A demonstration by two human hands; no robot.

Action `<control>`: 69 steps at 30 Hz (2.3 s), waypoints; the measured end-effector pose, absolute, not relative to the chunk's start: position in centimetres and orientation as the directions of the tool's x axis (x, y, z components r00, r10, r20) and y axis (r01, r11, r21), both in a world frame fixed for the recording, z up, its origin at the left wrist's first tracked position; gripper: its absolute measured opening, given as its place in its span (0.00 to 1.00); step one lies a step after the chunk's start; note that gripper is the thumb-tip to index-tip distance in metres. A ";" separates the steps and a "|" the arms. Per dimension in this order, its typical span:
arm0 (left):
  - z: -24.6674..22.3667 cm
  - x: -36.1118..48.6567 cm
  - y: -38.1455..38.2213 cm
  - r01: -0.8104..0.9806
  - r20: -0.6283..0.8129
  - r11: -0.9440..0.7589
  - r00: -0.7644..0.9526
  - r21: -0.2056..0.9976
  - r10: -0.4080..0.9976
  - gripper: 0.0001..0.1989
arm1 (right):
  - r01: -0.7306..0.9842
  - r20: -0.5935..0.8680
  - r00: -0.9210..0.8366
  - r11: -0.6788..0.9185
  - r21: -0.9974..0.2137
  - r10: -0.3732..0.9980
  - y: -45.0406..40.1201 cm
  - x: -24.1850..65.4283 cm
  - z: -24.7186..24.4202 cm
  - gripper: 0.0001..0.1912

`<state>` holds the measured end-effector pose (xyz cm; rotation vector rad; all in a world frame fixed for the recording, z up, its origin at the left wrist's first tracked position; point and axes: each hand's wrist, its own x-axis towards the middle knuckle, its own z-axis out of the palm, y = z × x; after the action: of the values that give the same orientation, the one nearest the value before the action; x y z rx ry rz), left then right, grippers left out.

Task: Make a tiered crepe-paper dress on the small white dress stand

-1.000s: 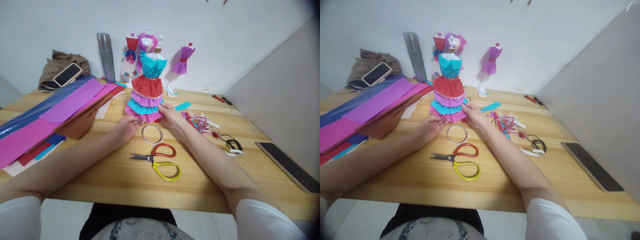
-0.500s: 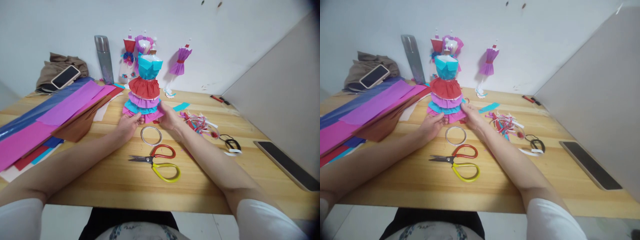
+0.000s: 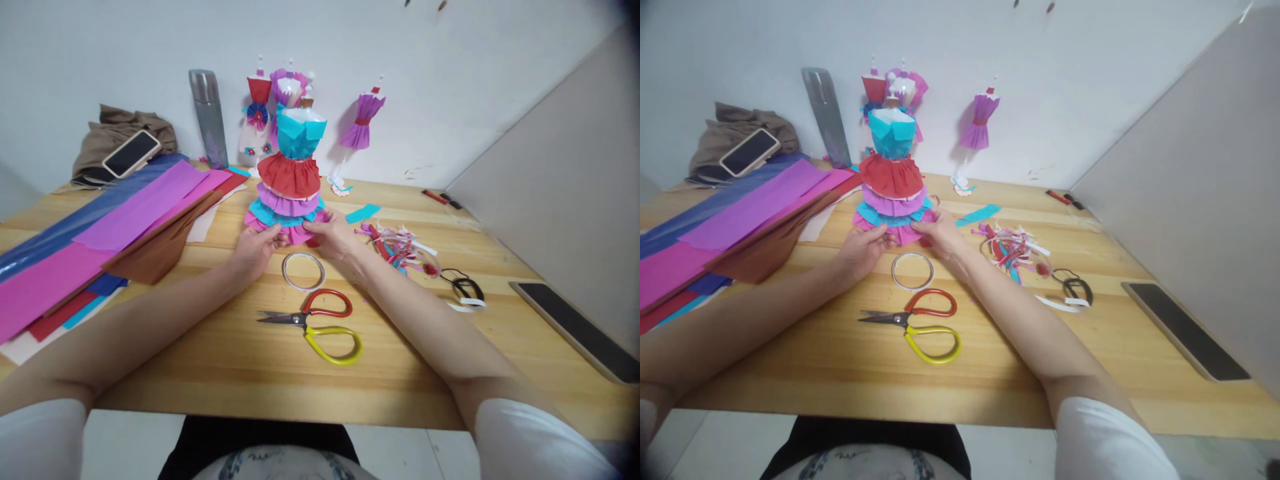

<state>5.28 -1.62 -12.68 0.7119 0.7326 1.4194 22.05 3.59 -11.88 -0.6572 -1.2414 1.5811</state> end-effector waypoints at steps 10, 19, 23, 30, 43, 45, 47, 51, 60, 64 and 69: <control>-12.7 5.1 -1.4 -0.574 -0.018 0.025 0.018 0.818 1.000 0.08 | -0.316 0.106 -0.581 -0.103 -0.943 0.807 3.1 22.6 -11.3 0.23; -11.7 5.0 -1.8 -0.486 -0.065 0.058 0.003 0.872 0.998 0.17 | -0.439 0.085 -0.361 -0.088 -0.894 0.929 4.2 22.3 -12.3 0.12; -11.3 4.9 -2.1 -0.463 -0.092 0.090 0.017 0.882 0.996 0.19 | -0.462 0.056 -0.355 -0.124 -0.878 0.933 4.4 22.7 -12.3 0.14; -10.9 5.0 -2.0 -0.545 -0.167 0.147 0.011 0.825 0.986 0.12 | -0.397 0.074 -0.395 -0.098 -0.913 0.916 4.5 22.9 -12.7 0.19; -11.6 4.7 -2.0 -0.659 -0.095 0.141 0.105 0.739 0.990 0.16 | -0.431 0.055 -0.343 -0.105 -0.896 0.938 4.3 22.6 -12.1 0.18; -11.8 4.8 -1.9 -0.653 -0.076 0.142 0.128 0.744 0.989 0.14 | -0.411 0.063 -0.362 -0.098 -0.906 0.930 4.4 22.7 -12.3 0.18; -11.8 4.9 -1.7 -0.650 -0.047 0.129 0.143 0.749 0.989 0.12 | -0.387 0.076 -0.377 -0.082 -0.918 0.923 4.5 22.7 -12.5 0.19; -11.8 5.0 -1.2 -0.624 -0.037 0.122 0.148 0.772 0.988 0.08 | -0.353 0.091 -0.386 -0.055 -0.934 0.918 4.4 22.6 -12.9 0.20; -11.8 5.0 -0.9 -0.611 -0.058 0.151 0.170 0.777 0.984 0.07 | -0.378 0.088 -0.378 -0.067 -0.924 0.922 4.0 22.5 -12.7 0.17; -12.0 5.1 -0.8 -0.638 -0.052 0.142 0.158 0.756 0.986 0.07 | -0.412 0.119 -0.421 -0.073 -0.908 0.899 3.3 22.4 -12.3 0.20; -12.0 5.1 -0.9 -0.640 -0.049 0.155 0.180 0.752 0.982 0.07 | -0.398 0.148 -0.441 -0.045 -0.916 0.885 2.5 21.6 -12.1 0.18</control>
<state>5.10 -0.88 -11.95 0.6747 0.6263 1.2779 21.63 2.49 -12.06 -0.5896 -1.2400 1.6695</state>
